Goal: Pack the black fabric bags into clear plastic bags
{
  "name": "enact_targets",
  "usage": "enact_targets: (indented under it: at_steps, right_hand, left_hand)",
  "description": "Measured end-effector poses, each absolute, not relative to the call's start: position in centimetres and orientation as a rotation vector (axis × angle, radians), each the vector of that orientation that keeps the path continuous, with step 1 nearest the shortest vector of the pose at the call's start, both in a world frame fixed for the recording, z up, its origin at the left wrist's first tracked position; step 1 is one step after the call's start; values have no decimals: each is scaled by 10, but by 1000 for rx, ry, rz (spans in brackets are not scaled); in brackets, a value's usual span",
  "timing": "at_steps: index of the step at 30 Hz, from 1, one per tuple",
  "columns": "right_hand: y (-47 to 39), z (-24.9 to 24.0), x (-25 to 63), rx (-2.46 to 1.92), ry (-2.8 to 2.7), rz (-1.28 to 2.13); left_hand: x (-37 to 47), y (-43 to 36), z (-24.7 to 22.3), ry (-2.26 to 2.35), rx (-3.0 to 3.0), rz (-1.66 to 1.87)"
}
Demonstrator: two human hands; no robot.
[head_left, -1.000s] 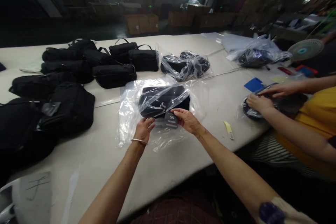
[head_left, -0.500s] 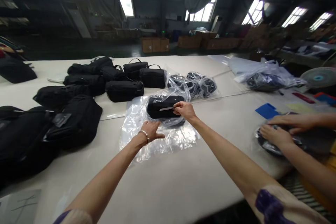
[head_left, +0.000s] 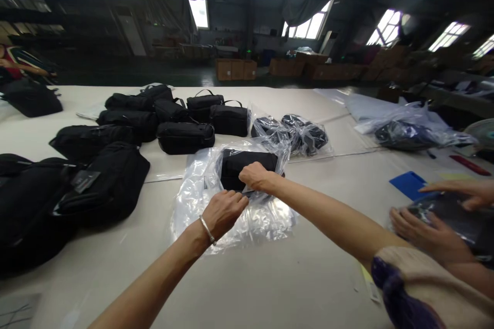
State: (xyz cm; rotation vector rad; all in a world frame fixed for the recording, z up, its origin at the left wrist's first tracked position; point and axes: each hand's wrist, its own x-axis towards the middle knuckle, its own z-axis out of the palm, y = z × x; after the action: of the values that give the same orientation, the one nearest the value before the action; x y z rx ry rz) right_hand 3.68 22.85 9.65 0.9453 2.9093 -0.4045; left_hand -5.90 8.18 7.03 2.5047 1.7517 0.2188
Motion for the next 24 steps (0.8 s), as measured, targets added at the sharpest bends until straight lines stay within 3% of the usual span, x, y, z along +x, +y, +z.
enact_targets:
  at_steps: [4,7,11,16,20,24]
  right_hand:
    - [252,125,73,903,2962,-424]
    - [279,146,113,1229,3068,-432]
    - [300,138,137,1890,3051,-380]
    - [312,99,133,2249,2626,-799]
    - [333,109,161,2369,2496,-914]
    - [344,142,194,2448,2403,-1080]
  left_hand:
    - [-96,80,80,1599,2458,794]
    - [-137,87,83,1945,2182,1233]
    - [-166,123,84,2294,1713,1073]
    - [-174,171,92,2288,1280,815]
    - [-203,182,107,2208,1163,984]
    - [-233,179,122,2025,984,1373]
